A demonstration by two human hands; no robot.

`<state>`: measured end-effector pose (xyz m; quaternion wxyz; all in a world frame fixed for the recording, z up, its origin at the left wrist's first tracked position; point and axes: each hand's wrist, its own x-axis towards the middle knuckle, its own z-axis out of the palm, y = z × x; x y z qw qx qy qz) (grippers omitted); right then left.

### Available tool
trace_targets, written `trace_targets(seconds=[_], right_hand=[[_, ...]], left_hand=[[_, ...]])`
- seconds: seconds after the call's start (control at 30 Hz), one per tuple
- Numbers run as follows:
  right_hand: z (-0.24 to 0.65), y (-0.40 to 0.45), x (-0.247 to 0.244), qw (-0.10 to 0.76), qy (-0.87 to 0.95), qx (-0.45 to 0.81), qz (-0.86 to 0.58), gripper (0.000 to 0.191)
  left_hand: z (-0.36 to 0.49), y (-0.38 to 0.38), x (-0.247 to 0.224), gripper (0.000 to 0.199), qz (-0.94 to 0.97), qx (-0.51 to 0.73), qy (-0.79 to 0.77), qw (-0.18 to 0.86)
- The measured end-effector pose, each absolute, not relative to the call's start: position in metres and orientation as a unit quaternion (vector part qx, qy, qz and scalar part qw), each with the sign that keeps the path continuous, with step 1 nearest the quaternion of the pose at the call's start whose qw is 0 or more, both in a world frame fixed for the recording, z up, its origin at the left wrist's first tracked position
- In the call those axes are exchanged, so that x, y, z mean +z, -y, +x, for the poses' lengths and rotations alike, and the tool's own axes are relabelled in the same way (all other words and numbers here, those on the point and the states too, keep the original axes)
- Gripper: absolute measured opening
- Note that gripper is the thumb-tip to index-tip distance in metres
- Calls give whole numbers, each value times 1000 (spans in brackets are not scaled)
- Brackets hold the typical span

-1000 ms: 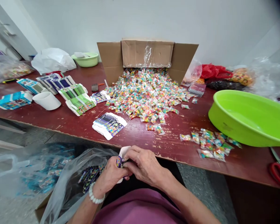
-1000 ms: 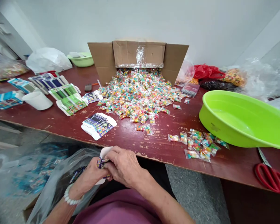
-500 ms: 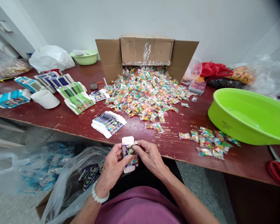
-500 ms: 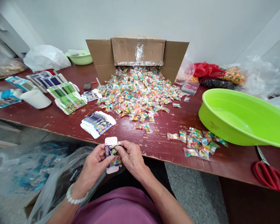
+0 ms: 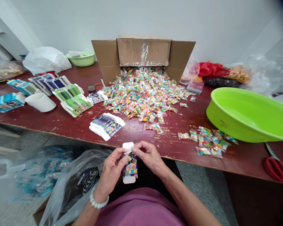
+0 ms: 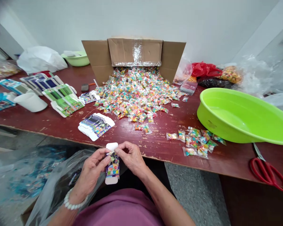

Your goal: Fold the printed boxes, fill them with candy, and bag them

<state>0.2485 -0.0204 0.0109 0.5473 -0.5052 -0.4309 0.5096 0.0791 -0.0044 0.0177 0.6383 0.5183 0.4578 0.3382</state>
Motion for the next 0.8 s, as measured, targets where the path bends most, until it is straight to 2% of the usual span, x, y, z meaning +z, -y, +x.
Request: trace_targets(seconds=[0.13, 0.2, 0.23, 0.3, 0.4, 0.47, 0.57, 0.8], right_hand=[[253, 17, 9, 554, 408, 558, -464, 33], [255, 18, 12, 544, 437, 548, -461, 33], [256, 18, 13, 534, 464, 531, -467, 28], [257, 20, 16, 522, 509, 485, -482, 17], [259, 22, 20, 527, 547, 417, -500, 16], [261, 23, 22, 506, 584, 387, -503, 17], [262, 24, 24, 461, 623, 372, -512, 20], [261, 19, 19, 434, 548, 453, -554, 12]], left_hand=[[79, 3, 18, 29, 549, 331, -454, 619], [81, 5, 20, 36, 527, 351, -447, 632], [82, 6, 22, 43, 504, 363, -446, 644], [84, 7, 26, 56, 450, 369, -445, 681], [87, 9, 28, 50, 380, 293, -413, 774], [90, 10, 25, 53, 342, 233, -399, 818], [95, 10, 17, 62, 340, 230, -441, 798], [96, 8, 14, 73, 445, 222, -463, 734]])
